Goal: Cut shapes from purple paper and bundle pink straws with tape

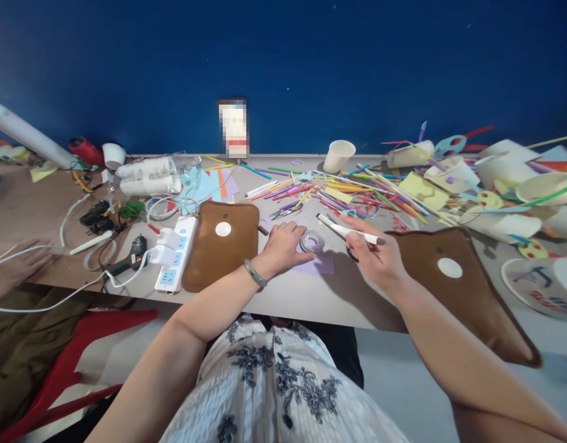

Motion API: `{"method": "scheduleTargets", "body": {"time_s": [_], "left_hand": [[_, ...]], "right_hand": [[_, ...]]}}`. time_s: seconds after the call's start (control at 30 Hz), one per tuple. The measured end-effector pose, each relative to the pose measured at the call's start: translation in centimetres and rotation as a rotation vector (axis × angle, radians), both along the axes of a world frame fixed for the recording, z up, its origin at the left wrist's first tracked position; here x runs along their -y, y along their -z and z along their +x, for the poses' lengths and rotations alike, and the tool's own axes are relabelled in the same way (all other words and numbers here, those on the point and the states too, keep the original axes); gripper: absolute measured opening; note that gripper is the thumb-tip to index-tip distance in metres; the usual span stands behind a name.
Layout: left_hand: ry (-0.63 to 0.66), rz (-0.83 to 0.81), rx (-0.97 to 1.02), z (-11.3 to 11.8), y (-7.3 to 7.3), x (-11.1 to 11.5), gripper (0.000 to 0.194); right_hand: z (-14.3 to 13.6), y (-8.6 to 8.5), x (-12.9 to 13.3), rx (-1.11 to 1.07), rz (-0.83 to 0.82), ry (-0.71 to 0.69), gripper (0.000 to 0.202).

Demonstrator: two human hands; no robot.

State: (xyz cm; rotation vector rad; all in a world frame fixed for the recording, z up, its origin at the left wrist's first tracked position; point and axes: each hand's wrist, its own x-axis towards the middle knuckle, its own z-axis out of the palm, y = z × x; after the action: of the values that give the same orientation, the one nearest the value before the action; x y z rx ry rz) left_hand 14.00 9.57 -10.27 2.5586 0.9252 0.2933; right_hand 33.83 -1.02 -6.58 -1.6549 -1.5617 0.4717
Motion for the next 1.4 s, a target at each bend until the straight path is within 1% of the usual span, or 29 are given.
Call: {"method": "scheduleTargets", "body": {"time_s": [0.1, 0.17, 0.23, 0.4, 0.6, 0.73, 0.97, 1.4], "left_hand": [[0.004, 0.007, 0.000, 0.0, 0.1, 0.0, 0.054], [0.007, 0.024, -0.001, 0.0, 0.2, 0.0, 0.053], [0.005, 0.039, -0.009, 0.0, 0.2, 0.0, 0.052], [0.003, 0.052, -0.016, 0.0, 0.2, 0.1, 0.050], [0.010, 0.065, -0.028, 0.0, 0.0, 0.1, 0.046], [0.008, 0.065, -0.038, 0.0, 0.0, 0.1, 0.045], [0.007, 0.057, -0.028, 0.0, 0.1, 0.1, 0.042], [-0.003, 0.032, -0.068, 0.1, -0.5, 0.2, 0.039]], "right_hand": [[-0.7, -0.3, -0.3, -0.001, -0.059, 0.073, 0.028], [-1.2, -0.6, -0.5, 0.030, -0.097, 0.072, 0.020], [-1.4, -0.8, -0.9, 0.060, -0.110, 0.042, 0.017], [-1.3, -0.7, -1.9, 0.111, -0.106, -0.029, 0.018], [-1.0, 0.1, -2.6, 0.100, -0.135, -0.085, 0.018], [-0.9, 0.3, -2.7, 0.097, -0.150, -0.093, 0.017], [-1.0, 0.3, -2.8, 0.101, -0.139, -0.125, 0.017], [-0.7, 0.9, -2.9, 0.159, -0.145, -0.170, 0.022]]}}
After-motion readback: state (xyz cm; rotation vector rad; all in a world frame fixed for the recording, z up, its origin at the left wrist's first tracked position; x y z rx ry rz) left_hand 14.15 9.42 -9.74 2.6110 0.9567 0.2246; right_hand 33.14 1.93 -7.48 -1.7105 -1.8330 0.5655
